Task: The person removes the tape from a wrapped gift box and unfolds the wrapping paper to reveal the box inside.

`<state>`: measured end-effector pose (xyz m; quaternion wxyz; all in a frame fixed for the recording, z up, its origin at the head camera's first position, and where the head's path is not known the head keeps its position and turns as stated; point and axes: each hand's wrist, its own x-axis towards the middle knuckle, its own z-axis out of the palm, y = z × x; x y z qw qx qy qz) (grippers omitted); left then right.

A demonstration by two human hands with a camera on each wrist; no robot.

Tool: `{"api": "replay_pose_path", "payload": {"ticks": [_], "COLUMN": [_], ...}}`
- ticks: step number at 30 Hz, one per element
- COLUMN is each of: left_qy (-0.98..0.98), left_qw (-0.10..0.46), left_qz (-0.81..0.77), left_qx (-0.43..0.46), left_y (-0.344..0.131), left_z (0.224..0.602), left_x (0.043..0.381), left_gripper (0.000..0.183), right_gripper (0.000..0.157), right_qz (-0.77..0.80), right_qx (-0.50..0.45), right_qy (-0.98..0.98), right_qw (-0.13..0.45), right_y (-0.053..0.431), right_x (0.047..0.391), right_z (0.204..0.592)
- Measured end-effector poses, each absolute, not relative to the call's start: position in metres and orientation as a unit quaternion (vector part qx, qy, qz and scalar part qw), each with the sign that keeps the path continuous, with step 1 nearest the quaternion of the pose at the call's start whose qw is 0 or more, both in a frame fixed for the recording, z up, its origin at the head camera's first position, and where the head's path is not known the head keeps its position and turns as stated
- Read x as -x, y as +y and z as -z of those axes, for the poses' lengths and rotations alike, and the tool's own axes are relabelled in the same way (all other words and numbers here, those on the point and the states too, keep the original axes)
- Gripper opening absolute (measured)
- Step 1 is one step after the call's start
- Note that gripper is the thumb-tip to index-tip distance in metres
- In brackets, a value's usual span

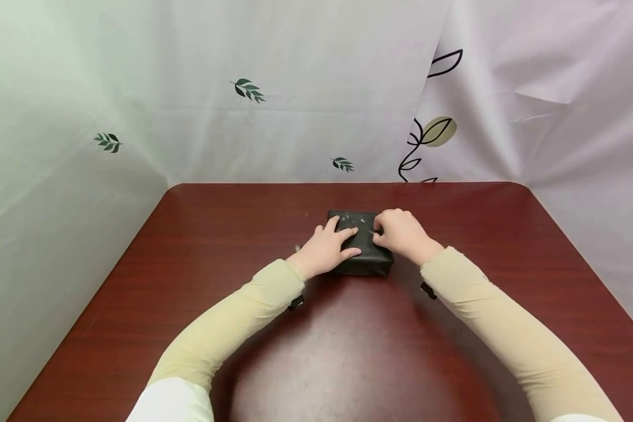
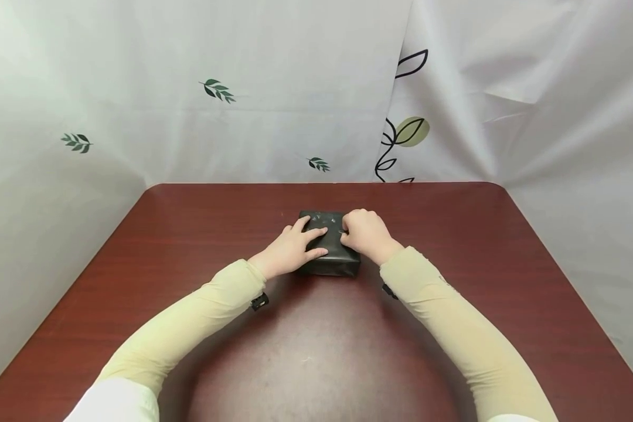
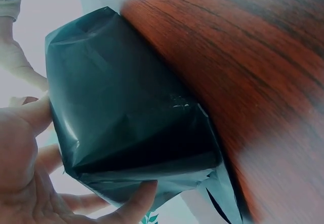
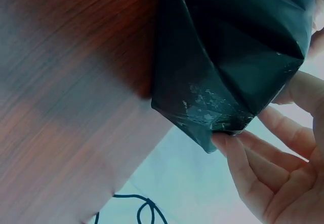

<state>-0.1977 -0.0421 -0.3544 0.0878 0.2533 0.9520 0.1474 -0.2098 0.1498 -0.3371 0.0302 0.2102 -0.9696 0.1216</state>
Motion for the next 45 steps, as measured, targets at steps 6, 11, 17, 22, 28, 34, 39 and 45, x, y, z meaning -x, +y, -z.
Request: {"api": "replay_pose_path", "payload": {"ticks": [6, 11, 17, 22, 28, 34, 39, 45], "left_qy": [0.952, 0.95, 0.949, 0.948, 0.947, 0.948, 0.949, 0.952], "left_qw": [0.088, 0.084, 0.082, 0.077, 0.075, 0.076, 0.075, 0.078], "left_qz": [-0.124, -0.114, -0.117, -0.116, -0.115, -0.116, -0.123, -0.129], "left_qx": [-0.267, -0.279, -0.281, -0.288, -0.29, -0.287, -0.28, -0.268], "left_y": [-0.043, -0.043, -0.043, -0.043, -0.042, -0.04, -0.04, -0.043], "left_z": [0.353, 0.354, 0.354, 0.354, 0.356, 0.355, 0.353, 0.355], "left_x": [0.196, 0.195, 0.194, 0.194, 0.195, 0.197, 0.198, 0.196], "left_gripper": [0.052, 0.05, 0.049, 0.049, 0.049, 0.049, 0.049, 0.049], "right_gripper": [0.013, 0.013, 0.016, 0.013, 0.015, 0.016, 0.017, 0.022], "right_qz": [-0.113, -0.108, -0.129, -0.114, -0.089, -0.079, -0.091, -0.149], "right_qx": [-0.21, -0.207, -0.187, -0.182, -0.203, -0.222, -0.232, -0.216], "right_qy": [-0.97, -0.972, -0.973, -0.976, -0.974, -0.967, -0.961, -0.961], "right_qw": [0.038, 0.04, 0.037, 0.031, 0.051, 0.094, 0.123, 0.089], "right_y": [0.147, 0.148, 0.15, 0.146, 0.142, 0.142, 0.145, 0.148], "right_x": [0.207, 0.206, 0.207, 0.205, 0.205, 0.207, 0.208, 0.207], "right_z": [0.337, 0.336, 0.335, 0.333, 0.337, 0.342, 0.343, 0.343]}}
